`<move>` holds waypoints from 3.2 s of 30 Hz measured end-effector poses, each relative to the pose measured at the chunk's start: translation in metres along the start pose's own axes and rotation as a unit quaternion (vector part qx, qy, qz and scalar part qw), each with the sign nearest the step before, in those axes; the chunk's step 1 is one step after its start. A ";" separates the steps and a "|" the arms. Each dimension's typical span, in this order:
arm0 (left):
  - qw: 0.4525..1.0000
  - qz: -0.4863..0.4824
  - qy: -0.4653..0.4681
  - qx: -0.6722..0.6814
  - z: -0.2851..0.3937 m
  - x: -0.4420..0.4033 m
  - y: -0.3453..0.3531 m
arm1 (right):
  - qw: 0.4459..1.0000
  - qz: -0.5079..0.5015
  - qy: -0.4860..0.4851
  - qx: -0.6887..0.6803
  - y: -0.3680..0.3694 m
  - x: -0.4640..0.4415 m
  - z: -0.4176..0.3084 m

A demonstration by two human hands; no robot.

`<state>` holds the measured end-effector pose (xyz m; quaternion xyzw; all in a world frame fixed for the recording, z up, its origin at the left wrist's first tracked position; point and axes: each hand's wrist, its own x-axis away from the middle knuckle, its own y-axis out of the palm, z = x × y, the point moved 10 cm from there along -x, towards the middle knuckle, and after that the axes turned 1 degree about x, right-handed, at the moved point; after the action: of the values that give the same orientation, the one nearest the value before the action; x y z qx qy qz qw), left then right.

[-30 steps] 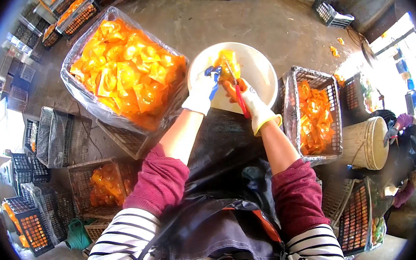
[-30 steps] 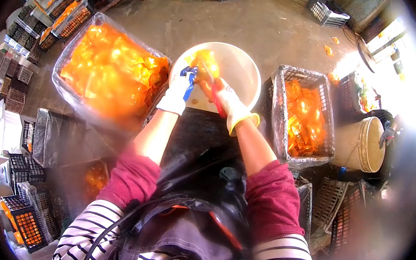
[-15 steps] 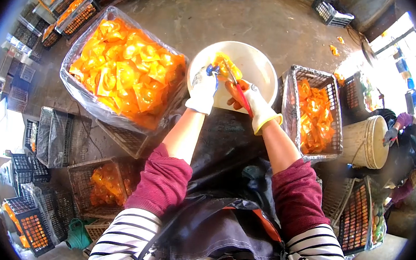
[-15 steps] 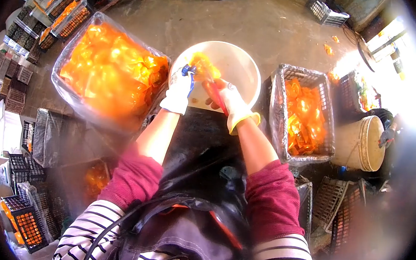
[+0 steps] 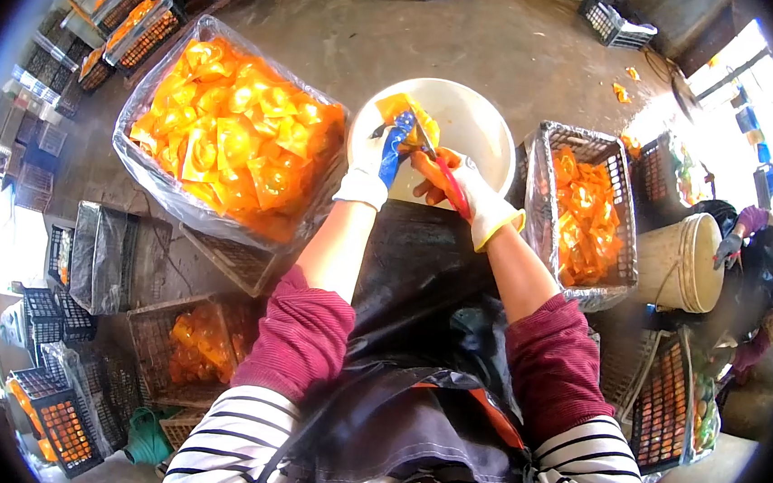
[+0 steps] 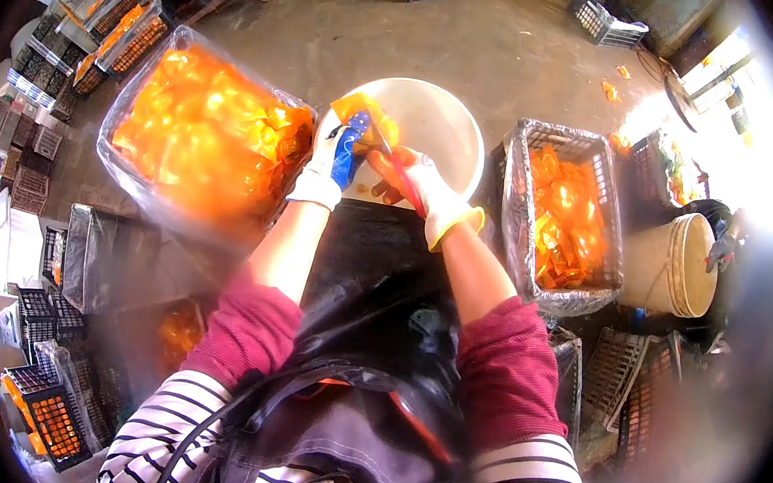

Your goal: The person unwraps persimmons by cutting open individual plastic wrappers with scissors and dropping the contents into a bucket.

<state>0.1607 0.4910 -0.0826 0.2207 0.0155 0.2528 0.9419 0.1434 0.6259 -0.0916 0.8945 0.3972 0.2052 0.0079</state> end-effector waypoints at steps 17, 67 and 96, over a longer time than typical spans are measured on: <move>0.848 0.081 0.224 -0.473 -0.005 -0.016 -0.022 | 0.987 0.142 -0.057 -0.039 -0.022 0.006 -0.007; 0.895 0.148 0.153 -0.392 0.112 0.024 -0.103 | 0.993 0.062 -0.011 -0.104 -0.035 -0.017 0.021; 0.994 -0.039 -0.017 -0.106 -0.007 -0.003 -0.009 | 0.994 0.051 -0.026 0.093 -0.013 0.005 -0.002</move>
<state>0.1613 0.4854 -0.0934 0.1235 -0.0183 0.2124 0.9692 0.1365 0.6375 -0.0905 0.9153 0.3683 0.1445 -0.0758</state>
